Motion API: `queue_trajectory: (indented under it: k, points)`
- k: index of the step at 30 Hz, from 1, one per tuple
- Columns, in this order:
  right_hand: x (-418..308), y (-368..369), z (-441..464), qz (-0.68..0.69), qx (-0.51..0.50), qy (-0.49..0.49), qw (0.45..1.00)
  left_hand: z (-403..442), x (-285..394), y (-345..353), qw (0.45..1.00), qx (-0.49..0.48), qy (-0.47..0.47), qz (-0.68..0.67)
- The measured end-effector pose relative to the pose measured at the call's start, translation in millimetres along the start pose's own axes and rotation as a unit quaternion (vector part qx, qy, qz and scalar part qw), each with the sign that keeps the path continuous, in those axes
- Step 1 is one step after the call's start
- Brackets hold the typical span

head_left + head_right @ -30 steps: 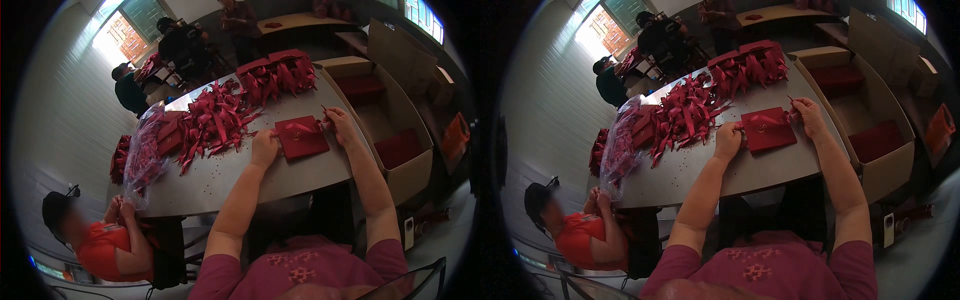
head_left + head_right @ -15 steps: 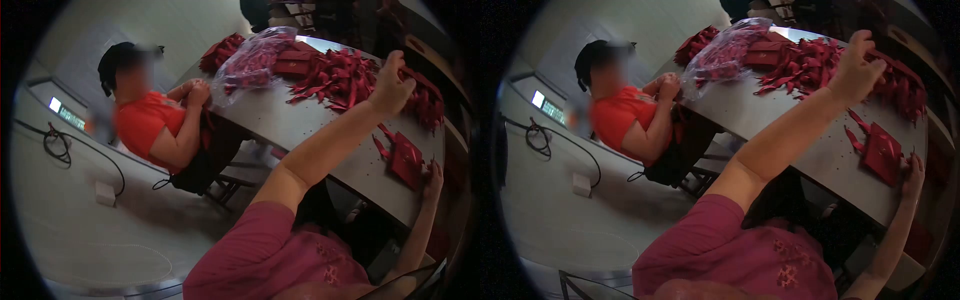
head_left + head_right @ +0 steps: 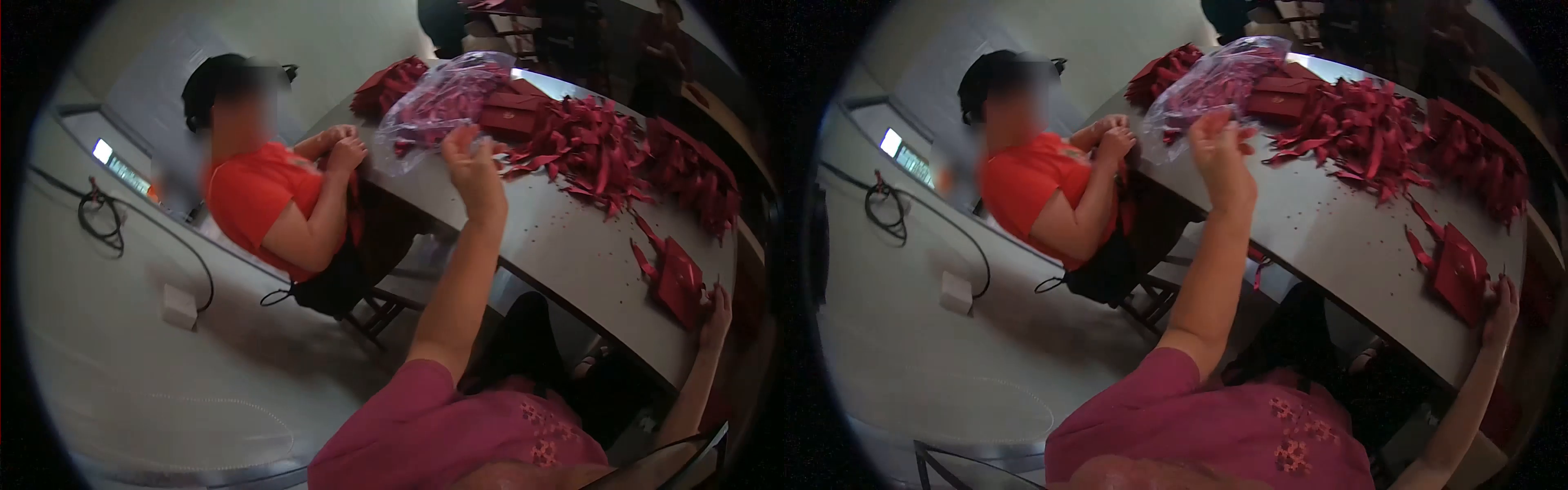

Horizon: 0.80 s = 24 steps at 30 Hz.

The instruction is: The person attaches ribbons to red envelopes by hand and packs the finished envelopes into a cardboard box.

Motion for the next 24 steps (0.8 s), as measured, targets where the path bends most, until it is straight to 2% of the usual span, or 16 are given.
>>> queue_trajectory:
  k: [1, 3, 7, 8, 9, 10, 11, 14, 16, 18, 19, 20, 22, 24]
  points:
    - [-4, 6, -2, 0.005, -0.022, 0.011, 1.000, -5, 6, 1, 0.999, 0.022, 0.026, -0.015]
    - [-7, 10, -4, 0.010, -0.043, -0.014, 0.999, -20, -1, 29, 0.998, -0.044, -0.010, -0.035]
    - [-25, 39, -17, 0.038, -0.006, -0.036, 0.999, -63, -54, 86, 0.969, -0.188, -0.158, -0.010]
    - [-36, 55, -25, 0.047, -0.021, 0.005, 0.999, -75, -71, 100, 0.954, -0.226, -0.196, 0.003]
    - [-35, 48, -23, 0.016, -0.002, -0.030, 0.999, -87, -87, 114, 0.936, -0.268, -0.230, 0.016]
    - [-35, 48, -26, 0.016, 0.015, -0.015, 1.000, -101, -98, 129, 0.914, -0.301, -0.269, 0.034]
    - [-45, 58, -30, 0.029, -0.005, -0.042, 0.999, -116, -113, 141, 0.885, -0.348, -0.306, 0.043]
    - [-34, 50, -26, 0.050, 0.009, -0.024, 0.998, -150, -149, 176, 0.833, -0.423, -0.346, 0.085]
    - [-33, 52, -23, 0.049, 0.001, -0.022, 0.999, -169, -165, 202, 0.795, -0.471, -0.351, 0.151]
    - [-36, 54, -27, 0.062, 0.009, -0.029, 0.998, -175, -174, 222, 0.778, -0.480, -0.317, 0.254]
    - [-36, 55, -26, 0.053, 0.009, -0.026, 0.998, -175, -185, 231, 0.775, -0.479, -0.291, 0.291]
    - [-36, 56, -24, 0.044, 0.008, -0.025, 0.999, -169, -196, 239, 0.735, -0.492, -0.204, 0.419]
    - [-42, 58, -24, 0.047, -0.003, -0.031, 0.998, -168, -190, 254, 0.717, -0.458, -0.099, 0.516]
    - [-47, 63, -30, 0.030, 0.014, -0.031, 0.999, -169, -190, 264, 0.705, -0.463, -0.105, 0.526]
Point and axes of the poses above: each hand's wrist, its own z-axis towards the middle knuckle, its own y-axis out of the palm, x = y × z, the point moved 8 cm from there along z, towards the middle knuckle, and after that the axes turned 14 degrees about -x, right-handed, at the moved point
